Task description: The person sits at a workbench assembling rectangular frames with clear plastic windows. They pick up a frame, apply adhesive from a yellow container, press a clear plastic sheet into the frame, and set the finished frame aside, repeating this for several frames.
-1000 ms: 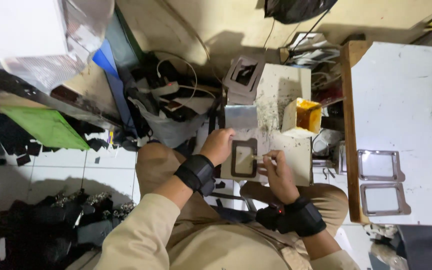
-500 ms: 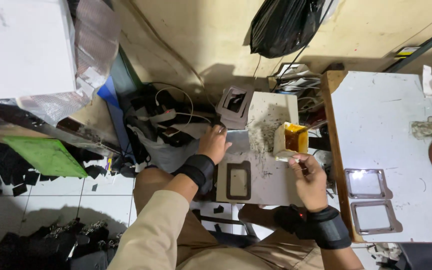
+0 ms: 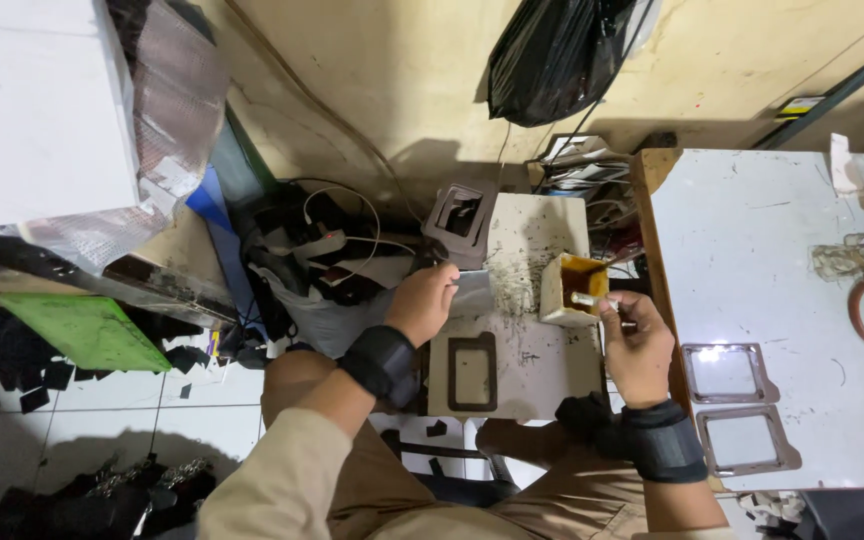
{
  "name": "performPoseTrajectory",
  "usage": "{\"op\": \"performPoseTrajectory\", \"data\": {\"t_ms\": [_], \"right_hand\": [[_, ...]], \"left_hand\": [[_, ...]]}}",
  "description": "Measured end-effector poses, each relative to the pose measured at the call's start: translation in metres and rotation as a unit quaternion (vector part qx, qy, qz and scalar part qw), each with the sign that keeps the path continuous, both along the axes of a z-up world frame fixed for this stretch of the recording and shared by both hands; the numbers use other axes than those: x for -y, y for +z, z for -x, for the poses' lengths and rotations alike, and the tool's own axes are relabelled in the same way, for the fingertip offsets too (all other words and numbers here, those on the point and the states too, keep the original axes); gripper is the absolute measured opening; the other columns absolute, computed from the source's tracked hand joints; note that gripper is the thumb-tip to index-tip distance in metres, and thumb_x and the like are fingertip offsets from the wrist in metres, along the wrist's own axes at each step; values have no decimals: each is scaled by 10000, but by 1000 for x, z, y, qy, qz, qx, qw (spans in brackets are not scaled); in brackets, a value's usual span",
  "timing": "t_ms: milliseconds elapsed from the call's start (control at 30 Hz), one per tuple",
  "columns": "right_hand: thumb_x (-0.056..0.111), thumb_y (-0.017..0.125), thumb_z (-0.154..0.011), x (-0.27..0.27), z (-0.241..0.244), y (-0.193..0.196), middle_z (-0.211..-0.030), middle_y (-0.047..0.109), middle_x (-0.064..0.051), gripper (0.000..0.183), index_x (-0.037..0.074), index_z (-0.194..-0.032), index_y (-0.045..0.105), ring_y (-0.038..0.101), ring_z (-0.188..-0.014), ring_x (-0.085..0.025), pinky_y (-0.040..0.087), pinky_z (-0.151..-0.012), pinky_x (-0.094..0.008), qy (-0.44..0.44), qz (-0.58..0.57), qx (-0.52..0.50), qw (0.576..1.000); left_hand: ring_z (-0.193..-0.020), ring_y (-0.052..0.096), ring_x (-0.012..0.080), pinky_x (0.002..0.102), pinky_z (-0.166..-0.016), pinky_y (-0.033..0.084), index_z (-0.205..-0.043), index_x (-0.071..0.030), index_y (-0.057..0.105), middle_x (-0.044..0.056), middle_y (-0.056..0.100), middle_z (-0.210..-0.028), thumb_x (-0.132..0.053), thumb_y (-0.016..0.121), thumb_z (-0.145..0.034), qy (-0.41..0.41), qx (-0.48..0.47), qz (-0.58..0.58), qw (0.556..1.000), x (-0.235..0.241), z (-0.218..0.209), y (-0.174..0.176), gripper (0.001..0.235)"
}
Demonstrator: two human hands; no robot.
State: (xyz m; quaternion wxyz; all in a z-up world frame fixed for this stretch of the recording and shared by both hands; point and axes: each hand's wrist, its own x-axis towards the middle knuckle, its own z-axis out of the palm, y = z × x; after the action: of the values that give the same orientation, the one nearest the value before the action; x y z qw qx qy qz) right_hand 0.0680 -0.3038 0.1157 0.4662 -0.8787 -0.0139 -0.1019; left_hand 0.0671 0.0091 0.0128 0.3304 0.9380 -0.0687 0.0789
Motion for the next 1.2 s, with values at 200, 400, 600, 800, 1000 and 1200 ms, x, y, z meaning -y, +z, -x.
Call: {"op": "performPoseTrajectory", "data": {"t_ms": [200,400,600,800,1000,1200], "right_hand": [[131,776,-967,0,-30,-6,-875,755,-105,95,150,-1055,745,744,-860,-305,571,-712,-418,2,124,64,990],[317,786,-912,10,-55,-49,-841,755,13,158,265,-1057,746,712,-922,-245,594,-799,-394,-9,326,79,942],[393,799,-867,21,-73,-85,-821,732,101,196,318,-1044,765,689,-921,-198,585,-802,-368,-1,411,136,901],[430,751,-897,23,-84,-105,-880,746,128,195,364,-1081,738,626,-999,-177,513,-857,-344,5,435,118,893],[458,777,-863,38,-88,-106,-864,743,129,222,400,-1075,746,657,-1029,-188,534,-854,-366,16,434,82,897],[236,803,-901,39,-83,-62,-772,749,1,145,248,-1044,780,739,-828,-246,575,-737,-381,59,235,37,970]], "left_hand": [[-906,745,320,400,-795,610,-1030,-120,745,109,767,-925,-162,665,-956,4,-26,155,988,-7,42,93,116],[-767,763,373,390,-607,585,-898,6,666,246,765,-865,-72,701,-917,-38,-58,255,965,-13,74,119,87],[-705,746,190,317,-657,591,-934,14,612,181,774,-857,-64,682,-920,-31,-178,439,880,-16,87,103,105],[-1066,717,499,449,-620,672,-1057,-114,360,360,655,-1298,-245,452,-1060,-65,-358,553,750,-13,94,115,160],[-1109,712,460,461,-676,676,-1057,-152,336,286,620,-1406,-267,409,-1061,-75,-393,575,714,-15,94,123,137],[-1132,683,509,496,-661,684,-991,-134,386,361,563,-1435,-221,507,-1011,-105,-398,627,661,-16,97,121,150]]}}
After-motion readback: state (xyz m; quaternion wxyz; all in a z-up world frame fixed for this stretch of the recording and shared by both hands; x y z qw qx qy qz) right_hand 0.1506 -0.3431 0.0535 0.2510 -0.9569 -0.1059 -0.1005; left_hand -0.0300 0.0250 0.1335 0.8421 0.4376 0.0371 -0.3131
